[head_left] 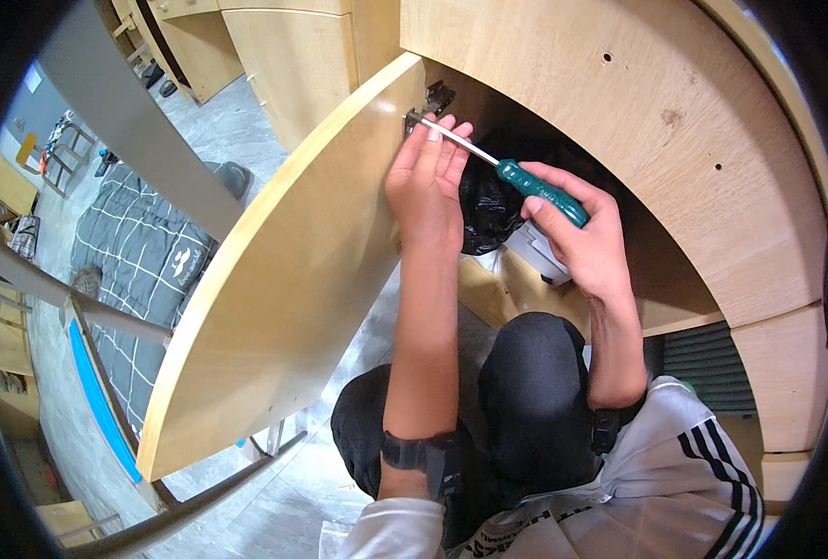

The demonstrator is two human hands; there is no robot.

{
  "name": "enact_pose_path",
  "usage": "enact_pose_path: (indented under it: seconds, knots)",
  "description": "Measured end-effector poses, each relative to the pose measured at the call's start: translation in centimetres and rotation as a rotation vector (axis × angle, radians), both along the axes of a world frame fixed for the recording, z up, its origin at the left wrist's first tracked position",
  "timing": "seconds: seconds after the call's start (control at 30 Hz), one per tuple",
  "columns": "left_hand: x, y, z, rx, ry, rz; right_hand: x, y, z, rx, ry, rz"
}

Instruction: The person installs metal hinges onto a wooden cabinet door using a screwdriver. They align the hinge, insert screws, and tighten them while kneeling on the floor.

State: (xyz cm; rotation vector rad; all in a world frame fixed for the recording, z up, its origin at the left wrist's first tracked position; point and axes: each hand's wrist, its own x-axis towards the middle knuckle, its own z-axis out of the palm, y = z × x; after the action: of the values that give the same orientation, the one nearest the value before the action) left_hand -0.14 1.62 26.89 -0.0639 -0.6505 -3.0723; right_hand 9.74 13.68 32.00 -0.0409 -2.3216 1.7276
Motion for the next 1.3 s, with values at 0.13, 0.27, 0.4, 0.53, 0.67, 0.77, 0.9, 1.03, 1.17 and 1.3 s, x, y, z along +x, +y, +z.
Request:
enact_pose_path:
  seconds: [0.13, 0.27, 0.4, 0.53, 0.67, 0.77, 0.9, 1.03, 1.17, 1.3]
  knots:
    - [0.1, -0.2, 0.1, -0.02, 0.034, -0.028, -0.2, 0.1, -0.2, 0.267, 0.207, -0.015]
    - [-0.2, -0.1, 0.1, -0.037, 0.039, -0.027, -0.2, 0.1, -0.8, 0.62, 0.369, -0.063]
    - [-0.4, -0.3, 0.1, -0.057, 0.039, -0.016, -0.3, -0.2, -1.3, 0.049, 0.154, -0.133]
    - [-0.5, -0.4, 0.1, -0.071, 0.04, -0.012, -0.6, 0.3, -0.9, -0.569, -0.014, -0.067]
    - [-0.6, -0.3, 0.1, -0.08, 0.023, -0.002, -0.5, 1.0, -0.9, -0.477, -0.18, -0.051]
    - [-0.7, -0.3, 0.1, -0.081, 0.034, 0.001, -0.6, 0.6, -1.9, -0.178, -0.013, -0.139]
    - [-0.6, -0.3, 0.0, -0.104, 0.041, 0.001, -0.8, 0.1, -2.6, -0.143, 0.153, -0.166]
    - [-0.6, -0.4, 0.0, -0.122, 0.038, 0.013, -0.5, 0.7, -2.0, -0.209, -0.057, -0.218]
    - [-0.6, -0.5, 0.0, -0.073, 0.044, -0.005, -0.2, 0.9, -1.9, -0.155, -0.09, -0.153]
    - [-0.5, -0.6, 0.2, -0.036, 0.053, -0.018, -0.5, -0.1, -2.7, -0.225, 0.13, -0.208]
